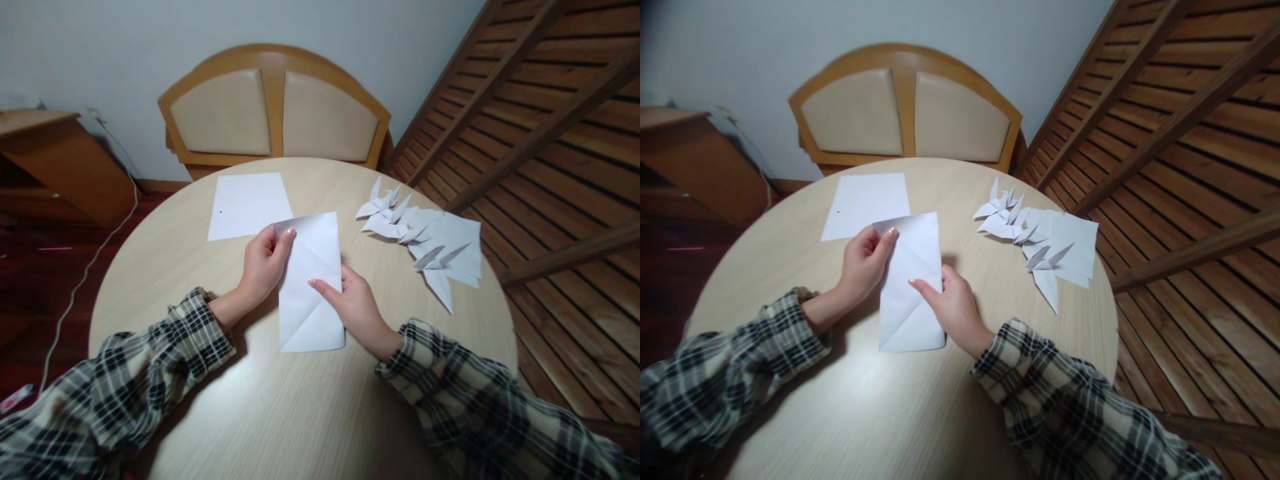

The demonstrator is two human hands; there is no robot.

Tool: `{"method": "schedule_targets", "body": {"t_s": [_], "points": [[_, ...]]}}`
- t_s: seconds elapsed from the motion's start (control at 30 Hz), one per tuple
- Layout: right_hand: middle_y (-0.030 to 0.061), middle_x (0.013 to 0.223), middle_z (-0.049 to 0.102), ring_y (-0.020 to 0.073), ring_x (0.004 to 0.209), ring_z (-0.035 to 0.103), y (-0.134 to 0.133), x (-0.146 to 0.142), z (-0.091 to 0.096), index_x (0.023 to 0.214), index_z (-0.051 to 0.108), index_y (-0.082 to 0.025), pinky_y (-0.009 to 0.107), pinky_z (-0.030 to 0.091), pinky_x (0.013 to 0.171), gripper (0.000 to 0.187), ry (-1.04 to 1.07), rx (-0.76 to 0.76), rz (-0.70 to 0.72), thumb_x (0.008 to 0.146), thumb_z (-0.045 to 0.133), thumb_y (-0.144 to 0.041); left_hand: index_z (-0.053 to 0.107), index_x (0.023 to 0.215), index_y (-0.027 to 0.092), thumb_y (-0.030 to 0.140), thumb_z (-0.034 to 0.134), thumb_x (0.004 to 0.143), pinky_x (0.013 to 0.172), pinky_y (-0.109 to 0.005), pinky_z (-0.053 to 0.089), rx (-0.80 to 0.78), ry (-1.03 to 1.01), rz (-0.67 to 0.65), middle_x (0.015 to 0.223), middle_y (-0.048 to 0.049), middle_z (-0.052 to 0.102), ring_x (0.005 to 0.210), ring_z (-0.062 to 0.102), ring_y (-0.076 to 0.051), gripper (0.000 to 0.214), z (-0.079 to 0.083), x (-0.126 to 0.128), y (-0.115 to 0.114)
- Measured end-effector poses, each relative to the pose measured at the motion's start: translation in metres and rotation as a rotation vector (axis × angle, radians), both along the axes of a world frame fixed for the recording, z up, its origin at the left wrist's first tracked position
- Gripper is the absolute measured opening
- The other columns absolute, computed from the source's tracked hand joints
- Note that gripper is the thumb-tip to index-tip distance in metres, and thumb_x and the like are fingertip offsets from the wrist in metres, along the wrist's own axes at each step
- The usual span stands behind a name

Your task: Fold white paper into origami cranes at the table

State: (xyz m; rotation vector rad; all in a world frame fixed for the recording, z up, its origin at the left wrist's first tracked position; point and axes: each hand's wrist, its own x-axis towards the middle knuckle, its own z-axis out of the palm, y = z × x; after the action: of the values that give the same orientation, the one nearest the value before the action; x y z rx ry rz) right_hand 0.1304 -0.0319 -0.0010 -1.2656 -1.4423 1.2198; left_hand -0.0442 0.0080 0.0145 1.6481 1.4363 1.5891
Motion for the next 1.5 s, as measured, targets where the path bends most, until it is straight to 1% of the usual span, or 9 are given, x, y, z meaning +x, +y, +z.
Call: {"method": "schedule_targets", "body": {"t_s": [0.13, 0.33, 0.5, 0.67, 0.9, 1.0, 1.17, 1.37, 1.5], "points": [[0.0083, 0.094, 0.073, 0.0215, 0.079, 0.068, 0.02, -0.002, -0.005, 0.098, 0.066, -0.02, 0.032, 0.053, 0.063, 0.037, -0.004, 0.074, -0.003, 0.08, 0.067, -0.052, 0.053, 0.072, 0.02, 0.035, 0.055, 0.091, 0.053, -0.027, 0.032, 0.021, 0.01, -0.01, 0.065, 0.0015, 0.049, 0.059, 0.042, -0.013, 0.024, 0.0, 0.002, 0.012], [0.0064, 0.081, 0.069, 0.0181, 0.069, 0.062, 0.076, -0.005, -0.006, 0.084, 0.064, -0.018, 0.029, 0.045, 0.057, 0.04, 0.026, 0.164, -0.048, 0.078, 0.065, -0.058, 0.048, 0.065, 0.02, 0.03, 0.056, 0.089, 0.053, -0.027, 0.03, 0.057, 0.082, -0.034, 0.06, 0.0027, 0.045, 0.056, 0.039, -0.012, 0.027, -0.003, 0.009, 0.03], [-0.0032, 0.055, 0.043, 0.0127, 0.055, 0.041, 0.106, -0.001, -0.004, 0.058, 0.043, -0.021, 0.028, 0.031, 0.054, 0.049, -0.14, 0.423, -0.146, 0.087, 0.051, -0.06, 0.053, 0.067, 0.02, 0.031, 0.056, 0.09, 0.053, -0.027, 0.031, 0.071, 0.096, -0.018, 0.061, 0.0016, 0.048, 0.057, 0.039, -0.013, 0.025, -0.009, 0.01, 0.047], [-0.0027, 0.059, 0.043, 0.0136, 0.058, 0.041, 0.108, -0.002, -0.003, 0.063, 0.04, -0.023, 0.029, 0.032, 0.058, 0.047, -0.153, 0.509, -0.173, 0.095, 0.037, -0.057, 0.047, 0.061, 0.02, 0.03, 0.058, 0.088, 0.053, -0.027, 0.027, 0.081, 0.103, -0.008, 0.057, 0.0035, 0.042, 0.055, 0.036, -0.013, 0.031, -0.009, 0.01, 0.055], [-0.0044, 0.058, 0.036, 0.0131, 0.057, 0.035, 0.105, -0.003, -0.003, 0.061, 0.037, -0.023, 0.028, 0.03, 0.055, 0.049, -0.102, 0.506, -0.192, 0.093, 0.041, -0.06, 0.048, 0.062, 0.02, 0.032, 0.057, 0.087, 0.054, -0.028, 0.027, 0.063, 0.069, -0.022, 0.058, 0.0031, 0.044, 0.056, 0.037, -0.013, 0.029, -0.009, 0.011, 0.053], [-0.0036, 0.059, 0.041, 0.0128, 0.058, 0.038, 0.106, 0.002, -0.004, 0.062, 0.043, -0.022, 0.027, 0.032, 0.054, 0.05, -0.052, 0.419, -0.104, 0.088, 0.046, -0.064, 0.05, 0.065, 0.02, 0.034, 0.057, 0.087, 0.054, -0.027, 0.028, 0.075, 0.066, 0.004, 0.059, 0.0027, 0.045, 0.057, 0.038, -0.013, 0.027, -0.011, 0.007, 0.055], [-0.0002, 0.065, 0.055, 0.0136, 0.06, 0.048, 0.102, 0.009, -0.004, 0.067, 0.056, -0.019, 0.026, 0.038, 0.053, 0.048, 0.041, 0.168, 0.17, 0.08, 0.056, -0.066, 0.052, 0.069, 0.02, 0.031, 0.056, 0.089, 0.055, -0.027, 0.033, 0.129, 0.03, 0.061, 0.065, 0.0011, 0.051, 0.06, 0.042, -0.014, 0.024, -0.01, -0.001, 0.059], [0.0001, 0.064, 0.053, 0.0145, 0.06, 0.047, 0.097, 0.008, -0.004, 0.067, 0.058, -0.019, 0.026, 0.036, 0.052, 0.043, -0.063, 0.237, 0.11, 0.084, 0.053, -0.058, 0.05, 0.065, 0.02, 0.03, 0.057, 0.088, 0.054, -0.026, 0.034, 0.137, 0.006, 0.053, 0.063, 0.0023, 0.048, 0.059, 0.041, -0.013, 0.026, -0.006, -0.005, 0.061], [-0.0007, 0.063, 0.052, 0.014, 0.059, 0.046, 0.096, 0.007, -0.003, 0.067, 0.056, -0.019, 0.027, 0.036, 0.053, 0.043, -0.036, 0.26, 0.141, 0.085, 0.051, -0.058, 0.052, 0.065, 0.02, 0.031, 0.058, 0.087, 0.054, -0.026, 0.034, 0.124, -0.023, 0.043, 0.062, 0.0024, 0.049, 0.058, 0.041, -0.013, 0.025, -0.005, -0.005, 0.062]]}}
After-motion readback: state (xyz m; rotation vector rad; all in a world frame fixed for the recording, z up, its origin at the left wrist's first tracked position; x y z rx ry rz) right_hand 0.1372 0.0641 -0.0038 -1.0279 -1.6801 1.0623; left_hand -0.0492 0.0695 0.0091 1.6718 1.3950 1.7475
